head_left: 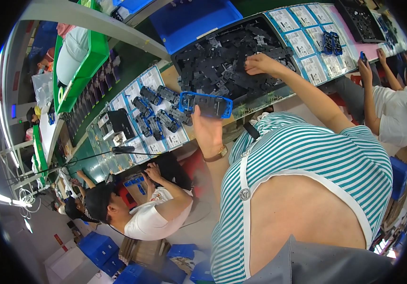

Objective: The person assembles plastic internal parts into blue plastic device housings by hand, taking the parts from storage bins and inserting them into the housings.

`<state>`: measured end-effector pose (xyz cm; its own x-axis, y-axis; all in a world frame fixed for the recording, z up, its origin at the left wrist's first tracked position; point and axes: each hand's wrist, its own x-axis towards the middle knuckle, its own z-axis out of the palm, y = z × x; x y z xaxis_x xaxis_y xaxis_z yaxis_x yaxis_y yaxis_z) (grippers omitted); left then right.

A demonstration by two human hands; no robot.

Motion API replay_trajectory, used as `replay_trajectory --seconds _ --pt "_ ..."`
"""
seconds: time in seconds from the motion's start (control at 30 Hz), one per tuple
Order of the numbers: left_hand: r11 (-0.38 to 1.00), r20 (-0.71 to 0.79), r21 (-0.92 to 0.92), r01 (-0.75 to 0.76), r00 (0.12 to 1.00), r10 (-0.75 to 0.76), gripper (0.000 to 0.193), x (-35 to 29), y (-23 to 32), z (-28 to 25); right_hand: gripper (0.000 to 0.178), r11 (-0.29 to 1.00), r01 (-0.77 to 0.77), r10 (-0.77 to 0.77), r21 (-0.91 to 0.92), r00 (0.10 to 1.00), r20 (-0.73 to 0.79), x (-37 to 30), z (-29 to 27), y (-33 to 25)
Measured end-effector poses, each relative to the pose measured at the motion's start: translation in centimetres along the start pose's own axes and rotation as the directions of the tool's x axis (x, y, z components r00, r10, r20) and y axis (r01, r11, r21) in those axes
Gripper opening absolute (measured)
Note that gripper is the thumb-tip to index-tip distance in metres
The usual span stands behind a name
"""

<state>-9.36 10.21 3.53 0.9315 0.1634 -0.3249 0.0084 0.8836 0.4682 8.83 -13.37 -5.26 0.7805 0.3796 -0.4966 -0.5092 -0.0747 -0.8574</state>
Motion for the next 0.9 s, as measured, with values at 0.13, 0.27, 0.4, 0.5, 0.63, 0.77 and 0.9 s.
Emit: replay_trajectory --seconds 0.13,0.27,0.4,0.5,0.63,0.77,0.9 --pt "1.0 -0.042 -0.011 -0.022 0.999 0.021 0.036 -0.5 -0.2 -0.6 0.022 0.396 0.318 -0.313 -0.862 0.929 0.199 -1.2 -1.0 -3.0" --pt "0.999 -0.043 -0.004 -0.034 0.998 0.034 0.037 -0.9 -0.6 -0.2 0.072 -0.104 0.546 -0.432 -0.831 0.728 0.532 0.9 -1.6 -4.6" --pt "1.0 -0.028 -0.021 0.001 1.0 -0.001 0.037 -0.8 -1.0 1.2 0.074 -0.227 0.701 -0.293 -0.676 0.612 0.734 4.1 -2.1 -3.9" --pt "0.999 -0.018 -0.044 0.001 1.0 -0.002 0.038 -0.8 -1.1 2.2 0.06 -0.163 0.728 -0.264 -0.666 0.619 0.74 5.1 -3.0 -4.1" --pt "0.998 0.007 -0.057 -0.003 1.0 0.004 0.04 -0.8 -1.2 2.5 0.053 -0.151 0.686 -0.364 -0.712 0.631 0.685 4.1 -3.7 -5.3" --pt "0.997 -0.01 -0.03 -0.069 0.998 0.069 0.038 -0.5 -1.6 2.7 0.053 -0.102 0.613 -0.543 -0.784 0.626 0.56 2.0 -3.5 -6.0" --pt "0.985 -0.025 0.025 -0.17 0.985 0.171 0.035 -0.3 -1.9 2.9 0.049 0.043 0.509 -0.642 -0.859 0.673 0.367 -2.5 -0.7 -7.1"
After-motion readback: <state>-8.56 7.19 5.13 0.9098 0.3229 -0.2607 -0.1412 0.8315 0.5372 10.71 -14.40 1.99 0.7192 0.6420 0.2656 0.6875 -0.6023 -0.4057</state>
